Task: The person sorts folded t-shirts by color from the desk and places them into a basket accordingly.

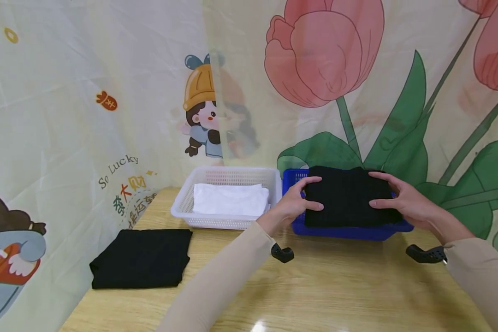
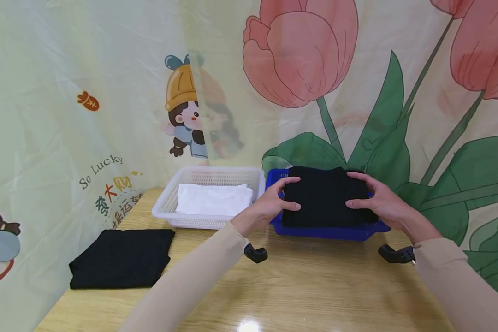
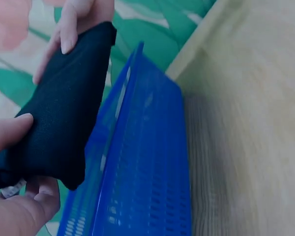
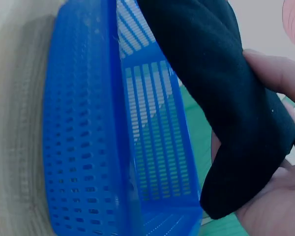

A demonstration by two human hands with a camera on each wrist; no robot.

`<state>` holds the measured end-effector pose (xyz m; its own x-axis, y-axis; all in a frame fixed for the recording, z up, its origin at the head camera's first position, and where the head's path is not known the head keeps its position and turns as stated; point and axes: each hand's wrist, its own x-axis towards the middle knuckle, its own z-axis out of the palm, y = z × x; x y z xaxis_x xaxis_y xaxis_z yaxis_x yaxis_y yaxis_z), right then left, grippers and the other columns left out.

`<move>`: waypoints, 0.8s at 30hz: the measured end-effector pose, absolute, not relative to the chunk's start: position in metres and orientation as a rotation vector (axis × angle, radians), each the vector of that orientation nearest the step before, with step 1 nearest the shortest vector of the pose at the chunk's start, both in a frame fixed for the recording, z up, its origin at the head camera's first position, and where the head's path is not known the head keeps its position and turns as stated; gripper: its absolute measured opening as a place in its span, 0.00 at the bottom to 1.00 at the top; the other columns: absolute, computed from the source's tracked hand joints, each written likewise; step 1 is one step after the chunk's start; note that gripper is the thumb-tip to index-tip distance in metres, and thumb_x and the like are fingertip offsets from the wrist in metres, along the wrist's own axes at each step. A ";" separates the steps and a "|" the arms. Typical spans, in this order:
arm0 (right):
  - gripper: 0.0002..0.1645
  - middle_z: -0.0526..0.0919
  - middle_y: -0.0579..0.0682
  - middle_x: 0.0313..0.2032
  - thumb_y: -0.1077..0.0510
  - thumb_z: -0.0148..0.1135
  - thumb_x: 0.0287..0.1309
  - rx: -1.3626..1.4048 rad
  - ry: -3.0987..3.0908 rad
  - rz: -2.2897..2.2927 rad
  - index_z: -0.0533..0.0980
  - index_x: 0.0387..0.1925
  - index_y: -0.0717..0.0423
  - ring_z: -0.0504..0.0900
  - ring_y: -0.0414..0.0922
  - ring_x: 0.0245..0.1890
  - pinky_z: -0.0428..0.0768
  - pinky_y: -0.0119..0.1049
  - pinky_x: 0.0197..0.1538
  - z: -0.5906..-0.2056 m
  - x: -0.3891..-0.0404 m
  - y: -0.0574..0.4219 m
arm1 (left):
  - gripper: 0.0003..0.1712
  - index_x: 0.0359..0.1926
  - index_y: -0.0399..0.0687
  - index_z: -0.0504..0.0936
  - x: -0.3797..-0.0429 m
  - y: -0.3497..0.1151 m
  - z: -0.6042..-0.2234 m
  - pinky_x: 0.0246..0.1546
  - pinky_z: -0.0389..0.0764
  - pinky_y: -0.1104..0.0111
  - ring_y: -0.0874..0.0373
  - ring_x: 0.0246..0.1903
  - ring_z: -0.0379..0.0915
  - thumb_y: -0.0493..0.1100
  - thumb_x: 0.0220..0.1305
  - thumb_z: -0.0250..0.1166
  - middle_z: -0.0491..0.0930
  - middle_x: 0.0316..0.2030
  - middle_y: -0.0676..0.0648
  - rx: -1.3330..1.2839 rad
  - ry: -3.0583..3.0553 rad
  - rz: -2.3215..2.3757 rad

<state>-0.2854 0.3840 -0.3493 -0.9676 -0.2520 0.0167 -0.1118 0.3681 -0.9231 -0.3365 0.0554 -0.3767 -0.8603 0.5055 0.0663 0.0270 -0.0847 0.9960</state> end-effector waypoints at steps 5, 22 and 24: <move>0.55 0.18 0.54 0.83 0.62 0.69 0.70 -0.342 2.476 -1.683 0.48 0.86 0.39 0.13 0.63 0.79 0.27 0.74 0.74 -0.353 -0.308 0.387 | 0.45 0.68 0.67 0.79 -0.356 0.058 -0.380 0.62 0.81 0.57 0.55 0.54 0.80 0.22 0.57 0.74 0.69 0.68 0.53 0.518 1.867 2.036; 0.57 0.16 0.55 0.82 0.60 0.70 0.70 -0.265 2.484 -1.635 0.46 0.87 0.43 0.14 0.66 0.79 0.29 0.75 0.75 -0.389 -0.343 0.407 | 0.44 0.65 0.70 0.82 -0.376 0.090 -0.397 0.42 0.80 0.63 0.55 0.41 0.76 0.22 0.56 0.75 0.66 0.75 0.50 0.343 2.149 1.934; 0.57 0.16 0.56 0.82 0.59 0.70 0.70 -0.266 2.488 -1.618 0.45 0.87 0.44 0.15 0.67 0.79 0.30 0.75 0.75 -0.395 -0.347 0.408 | 0.44 0.66 0.68 0.81 -0.375 0.091 -0.398 0.55 0.82 0.57 0.53 0.51 0.77 0.22 0.56 0.74 0.67 0.75 0.50 0.323 2.166 1.932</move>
<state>-0.3467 0.4079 -0.3949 -0.9712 -0.2352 -0.0381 -0.0606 0.3984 -0.9152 -0.3750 0.0908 -0.3978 -0.9515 0.3072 -0.0178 0.0174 0.1113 0.9936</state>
